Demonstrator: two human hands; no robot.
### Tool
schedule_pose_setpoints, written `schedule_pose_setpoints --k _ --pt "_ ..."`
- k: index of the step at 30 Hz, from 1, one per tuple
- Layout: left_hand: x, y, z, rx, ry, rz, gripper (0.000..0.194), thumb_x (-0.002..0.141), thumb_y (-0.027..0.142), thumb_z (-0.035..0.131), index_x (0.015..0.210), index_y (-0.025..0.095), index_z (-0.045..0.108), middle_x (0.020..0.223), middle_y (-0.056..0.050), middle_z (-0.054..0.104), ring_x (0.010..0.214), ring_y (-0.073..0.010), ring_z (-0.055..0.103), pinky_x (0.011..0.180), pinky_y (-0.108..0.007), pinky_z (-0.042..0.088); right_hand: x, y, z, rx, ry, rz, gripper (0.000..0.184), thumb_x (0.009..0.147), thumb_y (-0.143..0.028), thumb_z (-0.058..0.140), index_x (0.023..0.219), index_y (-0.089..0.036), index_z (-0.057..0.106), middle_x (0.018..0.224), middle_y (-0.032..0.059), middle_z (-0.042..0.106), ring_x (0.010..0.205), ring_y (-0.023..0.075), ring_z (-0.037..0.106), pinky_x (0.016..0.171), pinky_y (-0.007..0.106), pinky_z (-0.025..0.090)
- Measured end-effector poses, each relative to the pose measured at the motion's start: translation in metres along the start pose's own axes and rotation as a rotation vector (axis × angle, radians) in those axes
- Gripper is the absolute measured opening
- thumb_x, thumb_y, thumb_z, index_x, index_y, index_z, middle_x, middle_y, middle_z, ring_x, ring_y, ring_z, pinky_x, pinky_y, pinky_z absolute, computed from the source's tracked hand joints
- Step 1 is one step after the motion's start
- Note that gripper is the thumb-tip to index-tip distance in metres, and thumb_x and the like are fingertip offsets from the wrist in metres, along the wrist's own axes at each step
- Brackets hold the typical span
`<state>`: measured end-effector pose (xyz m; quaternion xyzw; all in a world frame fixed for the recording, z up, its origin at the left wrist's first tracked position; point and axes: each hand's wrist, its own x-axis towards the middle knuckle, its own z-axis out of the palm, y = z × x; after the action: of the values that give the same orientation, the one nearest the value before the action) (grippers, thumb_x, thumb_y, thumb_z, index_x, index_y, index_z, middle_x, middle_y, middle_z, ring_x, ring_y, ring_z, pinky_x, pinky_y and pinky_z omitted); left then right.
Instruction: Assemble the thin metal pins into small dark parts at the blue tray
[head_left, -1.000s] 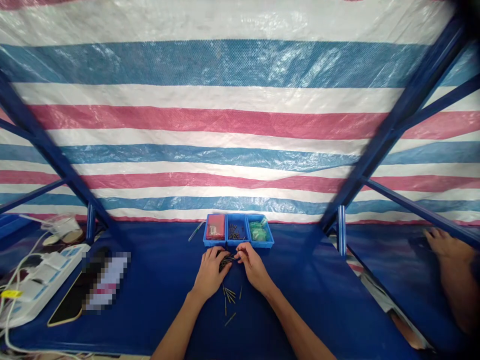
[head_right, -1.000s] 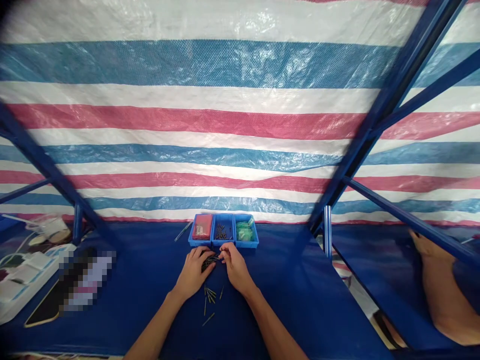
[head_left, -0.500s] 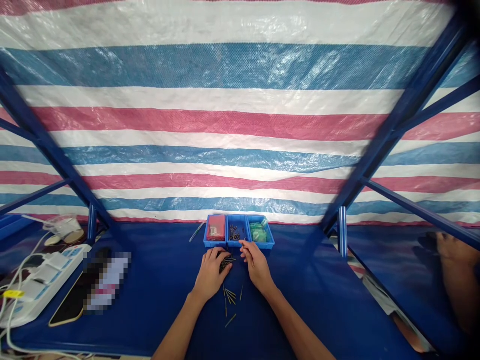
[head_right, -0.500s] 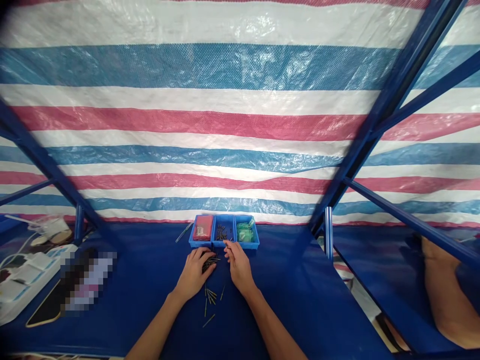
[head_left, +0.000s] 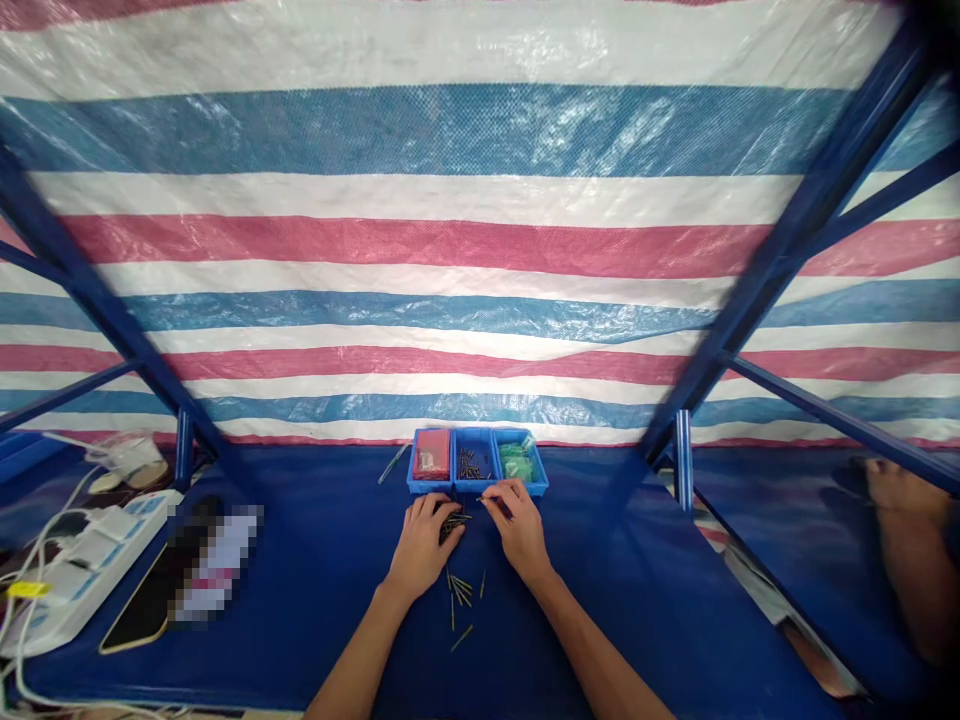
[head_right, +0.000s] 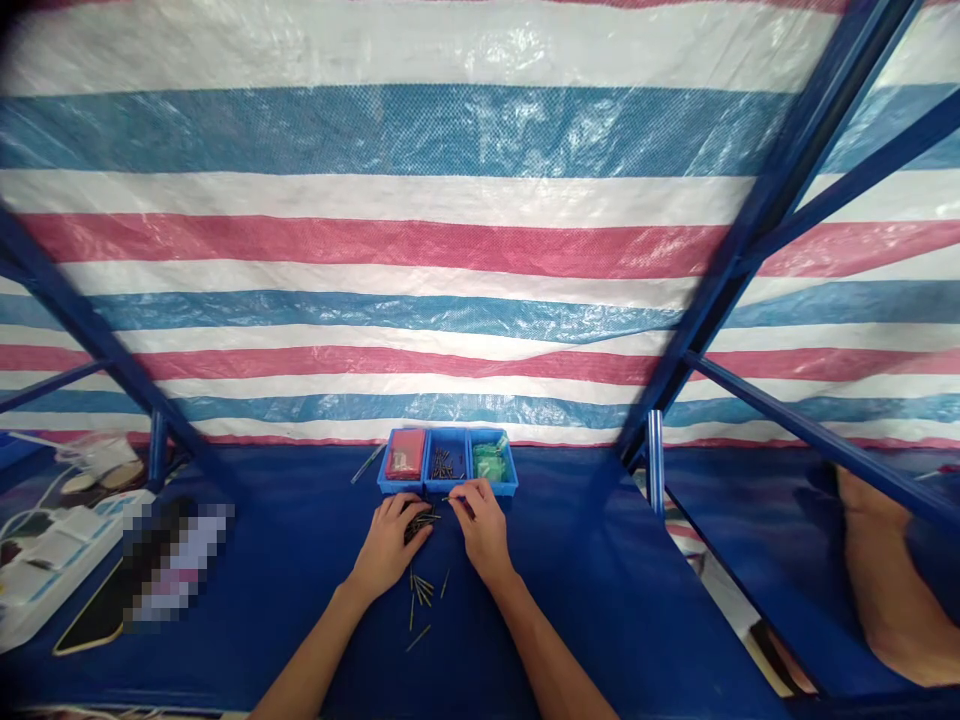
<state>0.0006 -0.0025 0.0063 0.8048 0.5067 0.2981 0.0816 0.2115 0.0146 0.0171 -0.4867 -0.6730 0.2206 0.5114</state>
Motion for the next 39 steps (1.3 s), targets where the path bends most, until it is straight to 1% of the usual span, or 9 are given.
schedule_pose_setpoints --k 2,6,9,12,17,28,32,35,39 --pt "-0.0001 -0.0002 0.0001 -0.002 -0.001 0.001 0.025 0.106 0.035 0.060 0.130 0.032 0.067 0.128 -0.005 0.062 0.122 -0.0284 0.057 0.103 -0.047 0.049 -0.0004 0.0005 0.0004 0.023 -0.007 0.011 0.024 0.105 -0.042 0.056 0.099 -0.027 0.073 0.106 0.0090 0.068 0.096 0.0269 0.067 0.085 0.038 0.057" --pt "-0.0003 -0.0004 0.0004 -0.006 -0.006 -0.003 0.025 0.106 0.034 0.060 0.130 0.031 0.067 0.129 -0.005 0.062 0.123 -0.0282 0.057 0.103 -0.047 0.048 -0.0021 0.0027 0.0013 0.117 -0.046 0.098 0.033 0.106 -0.050 0.052 0.103 -0.026 0.074 0.109 0.0094 0.072 0.082 0.0238 0.069 0.063 0.032 0.058" --pt "-0.0001 -0.0002 0.0004 -0.012 -0.006 -0.005 0.026 0.106 0.035 0.059 0.131 0.031 0.066 0.129 -0.005 0.062 0.122 -0.0285 0.057 0.102 -0.047 0.049 -0.0028 0.0039 0.0016 0.158 -0.032 0.179 0.037 0.105 -0.054 0.053 0.111 -0.024 0.074 0.089 0.0065 0.073 0.069 0.0219 0.068 0.057 0.031 0.056" --pt "0.0000 0.0001 0.0000 -0.020 -0.005 0.003 0.025 0.107 0.036 0.058 0.130 0.031 0.067 0.129 -0.006 0.062 0.123 -0.0291 0.057 0.103 -0.048 0.049 -0.0023 0.0039 0.0014 0.123 -0.005 0.207 0.038 0.104 -0.056 0.055 0.112 -0.023 0.073 0.079 0.0035 0.070 0.061 0.0205 0.064 0.059 0.032 0.055" --pt "-0.0003 -0.0002 0.0000 -0.018 -0.006 -0.003 0.025 0.107 0.035 0.058 0.131 0.032 0.066 0.130 -0.005 0.061 0.124 -0.0286 0.056 0.104 -0.048 0.048 -0.0012 0.0021 0.0010 0.000 0.045 0.054 0.032 0.105 -0.052 0.055 0.101 -0.025 0.072 0.099 0.0083 0.071 0.084 0.0247 0.067 0.078 0.036 0.057" --pt "0.0003 0.0008 -0.0006 0.001 0.000 0.000 0.025 0.106 0.035 0.060 0.130 0.032 0.067 0.128 -0.005 0.062 0.122 -0.0288 0.058 0.102 -0.047 0.049 -0.0035 0.0069 0.0029 0.095 -0.051 0.134 0.033 0.109 -0.047 0.045 0.110 -0.025 0.069 0.100 0.0076 0.071 0.082 0.0236 0.071 0.061 0.031 0.059" --pt "0.0005 0.0010 -0.0005 0.003 0.007 0.005 0.026 0.105 0.036 0.060 0.129 0.032 0.068 0.127 -0.006 0.063 0.121 -0.0292 0.058 0.102 -0.048 0.050 -0.0027 0.0058 0.0020 0.063 -0.028 0.075 0.036 0.109 -0.050 0.047 0.113 -0.026 0.073 0.114 0.0105 0.069 0.088 0.0244 0.070 0.072 0.035 0.062" --pt "0.0006 0.0008 -0.0001 -0.011 0.003 0.004 0.026 0.106 0.036 0.058 0.130 0.031 0.067 0.128 -0.007 0.062 0.121 -0.0295 0.057 0.102 -0.049 0.050 -0.0018 0.0053 0.0016 0.003 0.011 0.005 0.032 0.108 -0.048 0.051 0.109 -0.028 0.077 0.110 0.0101 0.067 0.098 0.0270 0.068 0.088 0.040 0.059" --pt "0.0005 0.0002 0.0002 -0.012 0.002 0.003 0.025 0.106 0.036 0.058 0.130 0.032 0.067 0.128 -0.006 0.062 0.121 -0.0292 0.057 0.102 -0.048 0.049 -0.0025 0.0066 0.0021 0.044 -0.032 0.036 0.033 0.108 -0.049 0.052 0.109 -0.029 0.078 0.112 0.0099 0.067 0.086 0.0244 0.069 0.076 0.036 0.060"
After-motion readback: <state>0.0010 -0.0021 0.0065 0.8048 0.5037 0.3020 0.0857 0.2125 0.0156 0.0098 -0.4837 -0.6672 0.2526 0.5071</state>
